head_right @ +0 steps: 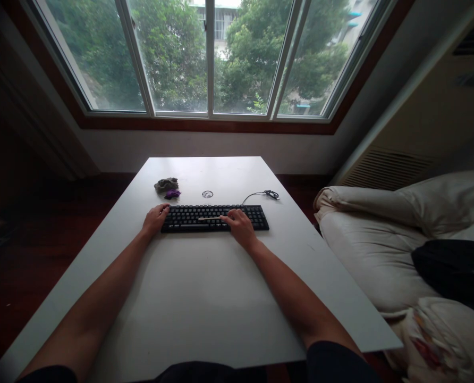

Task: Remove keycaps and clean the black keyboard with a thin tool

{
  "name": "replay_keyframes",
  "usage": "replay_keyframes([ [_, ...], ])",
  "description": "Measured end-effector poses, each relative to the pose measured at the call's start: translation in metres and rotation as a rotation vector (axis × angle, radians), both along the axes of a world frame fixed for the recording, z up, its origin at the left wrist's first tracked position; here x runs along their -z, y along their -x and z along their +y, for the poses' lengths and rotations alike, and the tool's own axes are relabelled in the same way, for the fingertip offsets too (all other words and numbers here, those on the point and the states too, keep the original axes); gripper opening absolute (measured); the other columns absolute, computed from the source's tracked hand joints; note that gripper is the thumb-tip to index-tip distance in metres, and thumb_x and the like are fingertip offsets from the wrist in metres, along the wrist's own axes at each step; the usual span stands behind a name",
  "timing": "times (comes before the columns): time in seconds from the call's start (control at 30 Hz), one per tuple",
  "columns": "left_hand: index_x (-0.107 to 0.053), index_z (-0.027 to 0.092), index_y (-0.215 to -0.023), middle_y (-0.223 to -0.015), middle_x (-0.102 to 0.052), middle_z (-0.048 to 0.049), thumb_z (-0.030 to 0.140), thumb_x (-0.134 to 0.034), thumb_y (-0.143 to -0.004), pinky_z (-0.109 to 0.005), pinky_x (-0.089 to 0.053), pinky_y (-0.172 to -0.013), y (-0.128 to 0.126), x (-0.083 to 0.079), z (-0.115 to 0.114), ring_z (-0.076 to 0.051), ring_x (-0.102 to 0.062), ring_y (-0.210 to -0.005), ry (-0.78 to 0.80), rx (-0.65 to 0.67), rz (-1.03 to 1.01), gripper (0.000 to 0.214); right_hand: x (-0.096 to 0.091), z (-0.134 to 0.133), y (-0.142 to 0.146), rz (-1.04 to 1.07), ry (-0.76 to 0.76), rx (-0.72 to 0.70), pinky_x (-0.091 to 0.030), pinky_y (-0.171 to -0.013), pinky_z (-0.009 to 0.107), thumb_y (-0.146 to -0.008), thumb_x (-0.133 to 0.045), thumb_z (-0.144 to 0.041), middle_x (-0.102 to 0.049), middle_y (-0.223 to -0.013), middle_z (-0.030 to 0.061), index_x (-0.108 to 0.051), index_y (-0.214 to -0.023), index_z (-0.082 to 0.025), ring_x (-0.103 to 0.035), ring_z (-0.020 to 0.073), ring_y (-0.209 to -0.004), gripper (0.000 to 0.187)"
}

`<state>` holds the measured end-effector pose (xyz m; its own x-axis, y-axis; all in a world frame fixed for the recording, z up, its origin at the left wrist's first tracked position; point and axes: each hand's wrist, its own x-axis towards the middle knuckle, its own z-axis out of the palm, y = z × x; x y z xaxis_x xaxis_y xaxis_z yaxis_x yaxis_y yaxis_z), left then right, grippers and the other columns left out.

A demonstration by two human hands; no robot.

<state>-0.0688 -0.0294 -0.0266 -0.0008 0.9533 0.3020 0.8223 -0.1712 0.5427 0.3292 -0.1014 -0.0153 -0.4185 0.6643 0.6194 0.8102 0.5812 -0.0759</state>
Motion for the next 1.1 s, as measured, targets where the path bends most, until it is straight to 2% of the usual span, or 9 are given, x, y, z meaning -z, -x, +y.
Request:
replay_keyframes([
  [0.2, -0.068, 0.023, -0.129, -0.127, -0.071, -0.0084, 0.043, -0.043, -0.099, -0.038, -0.046, -0.102, 0.0, -0.002, -0.001, -0.026, -0.063, -0.114, 0.012, -0.003, -0.01, 0.043, 0.001, 0.006, -0.008, 0.042, -0.014, 0.03, -0.051, -0.088, 0.038, -0.094, -0.056, -0.003, -0.063, -0.106, 0.0074, -0.074, -0.123, -0.034, -0.055, 0.0227, -0.099, 0.046],
  [0.4, -0.068, 0.023, -0.129, -0.127, -0.071, -0.0083, 0.042, -0.044, -0.099, -0.038, -0.047, -0.102, -0.002, -0.006, -0.003, -0.026, -0.063, -0.115, 0.024, -0.01, -0.011, 0.043, 0.0, 0.0, 0.0, 0.035, 0.006, 0.017, -0.051, -0.092, 0.039, -0.091, -0.059, -0.002, -0.065, -0.11, 0.008, -0.074, -0.125, -0.033, -0.055, 0.0243, -0.105, 0.049],
  [0.63, -0.068, 0.023, -0.129, -0.127, -0.071, -0.0083, 0.042, -0.044, -0.099, -0.038, -0.046, -0.104, -0.001, -0.002, -0.001, -0.026, -0.063, -0.115, 0.02, -0.009, -0.007, 0.043, -0.002, 0.003, -0.005, 0.072, -0.007, 0.01, -0.052, -0.092, 0.039, -0.092, -0.052, 0.0, -0.065, -0.108, 0.0079, -0.075, -0.122, -0.032, -0.055, 0.0243, -0.104, 0.049],
  [0.87, -0.068, 0.023, -0.13, -0.128, -0.071, -0.0082, 0.042, -0.045, -0.099, -0.038, -0.046, -0.104, -0.001, -0.003, -0.001, -0.026, -0.063, -0.115, 0.015, -0.007, -0.009, 0.043, -0.004, -0.003, 0.005, 0.025, 0.017, -0.031, -0.051, -0.092, 0.04, -0.093, -0.054, -0.003, -0.067, -0.112, 0.0077, -0.072, -0.129, -0.033, -0.055, 0.0246, -0.105, 0.05],
  [1.1, -0.068, 0.023, -0.129, -0.128, -0.071, -0.0084, 0.043, -0.044, -0.099, -0.037, -0.046, -0.103, -0.001, -0.001, -0.001, -0.025, -0.063, -0.115, 0.012, -0.003, -0.009, 0.043, -0.005, 0.001, -0.001, 0.064, 0.007, 0.006, -0.047, -0.093, 0.041, -0.092, -0.052, -0.001, -0.067, -0.109, 0.0084, -0.075, -0.119, -0.028, -0.054, 0.025, -0.105, 0.044],
])
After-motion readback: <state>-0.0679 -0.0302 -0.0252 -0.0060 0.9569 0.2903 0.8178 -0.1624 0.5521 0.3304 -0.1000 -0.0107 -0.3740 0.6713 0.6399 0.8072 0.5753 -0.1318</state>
